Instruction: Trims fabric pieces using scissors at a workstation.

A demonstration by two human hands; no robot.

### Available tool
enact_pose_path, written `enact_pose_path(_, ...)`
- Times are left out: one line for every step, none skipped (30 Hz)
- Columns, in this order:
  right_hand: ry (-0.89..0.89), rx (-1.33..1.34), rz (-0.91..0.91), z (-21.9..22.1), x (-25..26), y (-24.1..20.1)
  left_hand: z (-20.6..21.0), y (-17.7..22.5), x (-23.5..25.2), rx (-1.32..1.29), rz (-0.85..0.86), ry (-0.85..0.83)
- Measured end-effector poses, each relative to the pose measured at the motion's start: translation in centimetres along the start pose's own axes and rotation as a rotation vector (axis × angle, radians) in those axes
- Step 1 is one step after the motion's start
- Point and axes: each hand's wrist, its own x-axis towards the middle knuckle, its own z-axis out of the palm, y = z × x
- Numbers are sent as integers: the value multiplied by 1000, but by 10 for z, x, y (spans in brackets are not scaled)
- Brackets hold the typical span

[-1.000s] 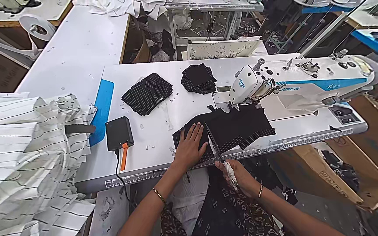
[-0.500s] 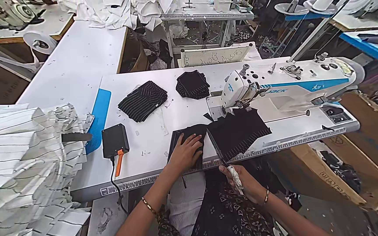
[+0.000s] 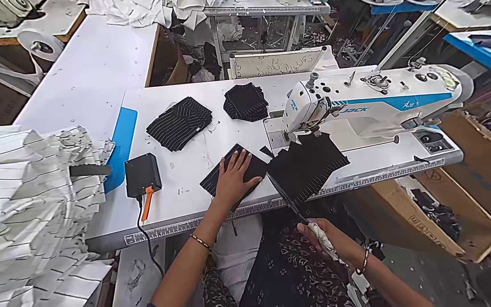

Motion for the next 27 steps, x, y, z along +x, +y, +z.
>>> enact_pose_path(3, -62, -2, -2, 4, -3, 0, 0, 0, 0, 17, -7)
enact_pose_path(11, -119, -2, -4, 8, -7, 0, 1, 0, 2, 32, -14)
enact_pose_path(17, -169, 2, -4, 13, -12, 0, 1, 0, 7, 44, -23)
enact_pose_path(19, -219, 6, -4, 19, -15, 0, 1, 0, 13, 51, -33)
enact_pose_path(17, -271, 6, -4, 24, -18, 1, 1, -1, 13, 56, -43)
enact_pose_path(10, -319, 5, -5, 28, -20, 1, 0, -1, 11, 62, -45)
enact_pose_path(6, -362, 7, -5, 31, -22, 2, -1, -1, 18, 65, -50)
enact_pose_path(4, -402, 10, -4, 32, -25, 2, -1, -1, 24, 67, -53)
enact_pose_path(8, -437, 18, -4, 32, -27, 3, -1, -1, 26, 68, -58)
enact_pose_path(14, -464, 29, -3, 31, -29, 3, -1, 0, 27, 68, -64)
enact_pose_path(21, -475, 33, -2, 30, -30, 3, -1, 0, 25, 72, -58)
enact_pose_path(28, -466, 27, -2, 30, -30, 3, -1, 0, 23, 74, -56)
enact_pose_path(40, -441, 6, -2, 31, -27, 3, -1, 0, 23, 72, -54)
enact_pose_path(49, -405, -17, -2, 32, -24, 4, -2, -1, 24, 72, -51)
enact_pose_path(58, -372, -31, -2, 33, -21, 4, -2, -1, 22, 74, -46)
enact_pose_path(70, -355, -42, -2, 32, -18, 4, -2, -1, 20, 78, -31)
enact_pose_path(81, -346, -47, -1, 31, -16, 5, -2, -1, 17, 80, -22)
enact_pose_path(90, -339, -51, -1, 30, -14, 6, -2, -1, 14, 79, -20)
enact_pose_path(98, -329, -53, 0, 30, -13, 6, -2, -1, 13, 81, -17)
enact_pose_path(100, -312, -51, 1, 29, -13, 6, -2, -1, 13, 82, -22)
enact_pose_path(96, -289, -45, 2, 29, -13, 5, -2, -1, 16, 82, -35)
enact_pose_path(88, -269, -37, 3, 29, -15, 4, -1, -1, 21, 83, -51)
enact_pose_path(76, -258, -29, 4, 30, -19, 3, 0, -2, 23, 86, -65)
enact_pose_path(64, -261, -21, 4, 31, -22, 3, 1, -2, 23, 93, -77)
enact_pose_path(57, -274, -12, 5, 32, -26, 3, 2, -3, 22, 96, -86)
enact_pose_path(53, -299, -2, 6, 33, -30, 2, 3, -4, 23, 94, -93)
enact_pose_path(54, -328, 5, 6, 34, -32, 2, 3, -5, 22, 90, -93)
